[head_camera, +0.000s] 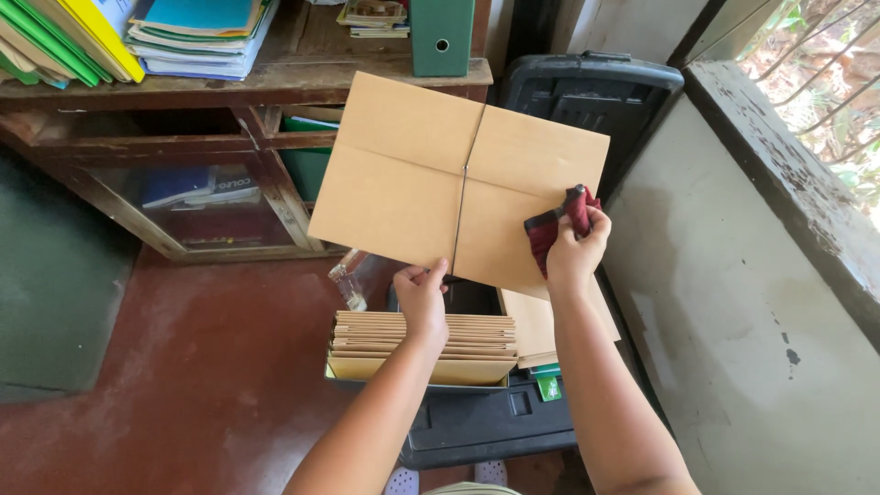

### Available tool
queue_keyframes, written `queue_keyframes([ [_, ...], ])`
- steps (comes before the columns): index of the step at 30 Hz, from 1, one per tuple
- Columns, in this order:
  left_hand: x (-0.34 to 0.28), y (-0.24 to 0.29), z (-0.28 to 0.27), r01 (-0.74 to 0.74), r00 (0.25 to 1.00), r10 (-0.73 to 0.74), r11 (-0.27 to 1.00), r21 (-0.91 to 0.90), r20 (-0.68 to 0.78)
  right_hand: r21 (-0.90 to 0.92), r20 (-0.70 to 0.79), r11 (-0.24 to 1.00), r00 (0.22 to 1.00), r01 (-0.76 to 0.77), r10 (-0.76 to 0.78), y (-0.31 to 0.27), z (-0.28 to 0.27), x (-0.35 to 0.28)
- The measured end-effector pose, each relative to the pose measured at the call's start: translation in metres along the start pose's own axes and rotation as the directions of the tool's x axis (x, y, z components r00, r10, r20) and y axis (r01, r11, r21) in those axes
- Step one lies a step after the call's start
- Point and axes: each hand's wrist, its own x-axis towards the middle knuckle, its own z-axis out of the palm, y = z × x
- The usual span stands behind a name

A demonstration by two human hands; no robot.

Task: Wiping dust off manila folders using a cloth and stacking them.

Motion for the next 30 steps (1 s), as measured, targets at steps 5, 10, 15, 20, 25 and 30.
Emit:
queue_keyframes([
  [5,-0.016,0.036,0.007,0.228,0.967,-0.190,0.943,-0.241,0.170,-0.025,0.059,0.999,0.998,-0.025,0.026,0.002,0.004,-0.005],
  [10,-0.018,0.036,-0.004,0.489,0.812,-0.287,0.810,-0.324,0.508,-0.108,0.103,0.993,0.994,0.039,-0.027,-0.012,0.001,-0.013],
  [15,-0.002,-0.014,-0.004,0.558,0.727,-0.262,0.764,-0.324,0.635,-0.513,0.499,0.538,0.742,0.669,-0.448,-0.055,0.008,-0.070],
  [20,0.024,-0.043,-0.018,0.522,0.767,-0.238,0.771,-0.364,0.596,-0.374,0.709,0.486,0.582,0.790,-0.399,-0.060,-0.002,-0.103],
  [25,-0.005,0.005,-0.020,0.545,0.763,-0.257,0.749,-0.376,0.593,-0.579,0.464,0.569,0.810,0.584,-0.359,-0.023,-0.014,-0.049],
  [30,0.036,-0.066,-0.018,0.502,0.813,-0.284,0.784,-0.365,0.508,-0.133,0.637,0.397,0.385,0.908,-0.668,-0.053,-0.014,-0.134],
])
